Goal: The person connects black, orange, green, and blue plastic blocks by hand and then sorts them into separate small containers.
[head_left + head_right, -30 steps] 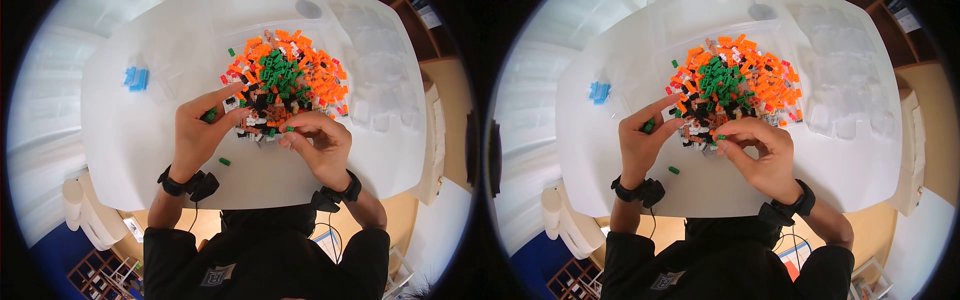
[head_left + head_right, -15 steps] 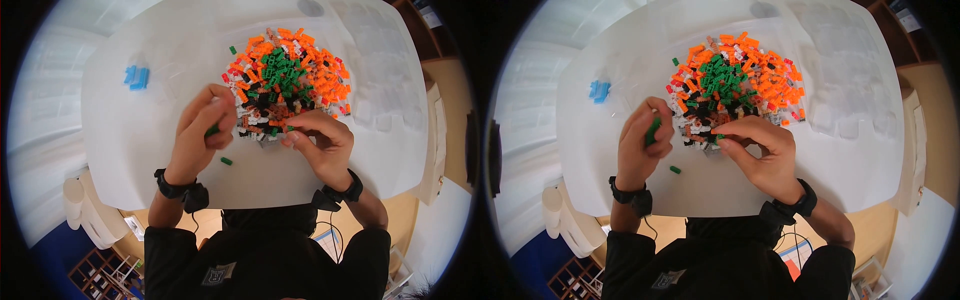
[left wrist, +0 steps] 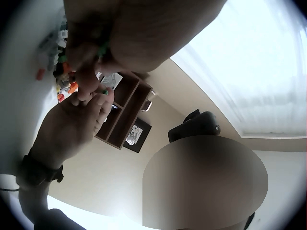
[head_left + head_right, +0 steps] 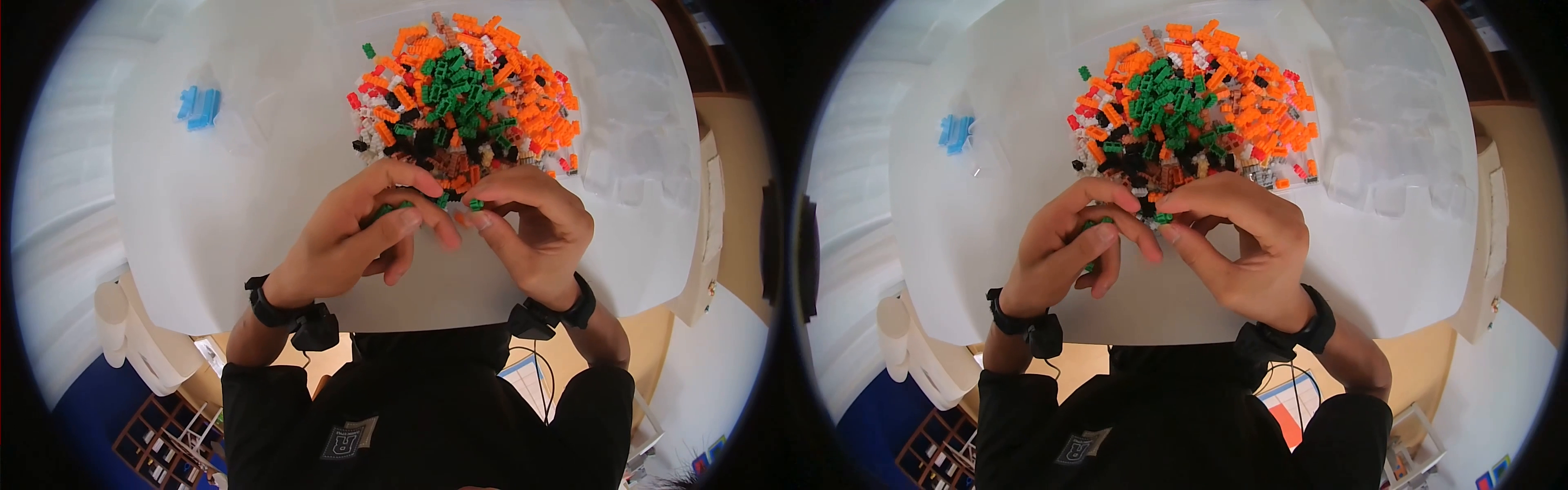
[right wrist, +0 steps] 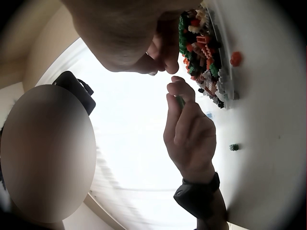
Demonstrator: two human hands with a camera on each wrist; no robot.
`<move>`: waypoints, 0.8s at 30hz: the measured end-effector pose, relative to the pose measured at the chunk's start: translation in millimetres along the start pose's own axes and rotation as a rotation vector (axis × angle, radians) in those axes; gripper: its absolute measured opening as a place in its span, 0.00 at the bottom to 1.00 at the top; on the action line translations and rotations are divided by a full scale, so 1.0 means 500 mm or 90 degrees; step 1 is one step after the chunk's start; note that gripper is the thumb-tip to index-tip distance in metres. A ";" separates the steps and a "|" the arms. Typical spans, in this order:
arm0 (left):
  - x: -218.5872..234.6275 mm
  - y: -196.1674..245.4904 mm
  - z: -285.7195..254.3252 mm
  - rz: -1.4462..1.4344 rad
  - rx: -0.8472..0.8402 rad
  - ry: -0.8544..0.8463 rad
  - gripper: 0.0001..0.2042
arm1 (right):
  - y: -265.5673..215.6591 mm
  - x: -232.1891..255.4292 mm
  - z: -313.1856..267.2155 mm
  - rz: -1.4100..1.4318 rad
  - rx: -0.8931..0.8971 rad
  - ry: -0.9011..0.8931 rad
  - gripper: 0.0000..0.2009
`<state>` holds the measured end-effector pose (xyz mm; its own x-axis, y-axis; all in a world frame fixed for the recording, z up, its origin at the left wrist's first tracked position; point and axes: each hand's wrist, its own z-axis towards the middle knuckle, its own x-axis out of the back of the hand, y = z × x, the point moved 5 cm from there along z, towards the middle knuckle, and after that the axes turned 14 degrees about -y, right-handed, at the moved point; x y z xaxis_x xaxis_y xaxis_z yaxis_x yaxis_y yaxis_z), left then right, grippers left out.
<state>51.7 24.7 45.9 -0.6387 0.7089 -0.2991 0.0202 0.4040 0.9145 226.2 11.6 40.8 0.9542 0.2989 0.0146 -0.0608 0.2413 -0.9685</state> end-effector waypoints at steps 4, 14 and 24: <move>0.005 0.009 -0.007 -0.060 0.025 0.026 0.09 | 0.003 0.000 -0.002 0.011 0.016 0.000 0.13; 0.012 -0.019 -0.001 -0.101 0.081 -0.016 0.11 | 0.004 -0.004 0.002 -0.008 -0.002 -0.017 0.13; 0.003 -0.012 -0.004 -0.051 0.049 0.020 0.11 | 0.009 -0.003 -0.001 0.007 0.011 0.001 0.12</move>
<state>49.0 22.0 40.7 -0.6649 0.6541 -0.3606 0.0257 0.5025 0.8642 224.7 11.6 36.3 0.9538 0.3004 0.0041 -0.0759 0.2541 -0.9642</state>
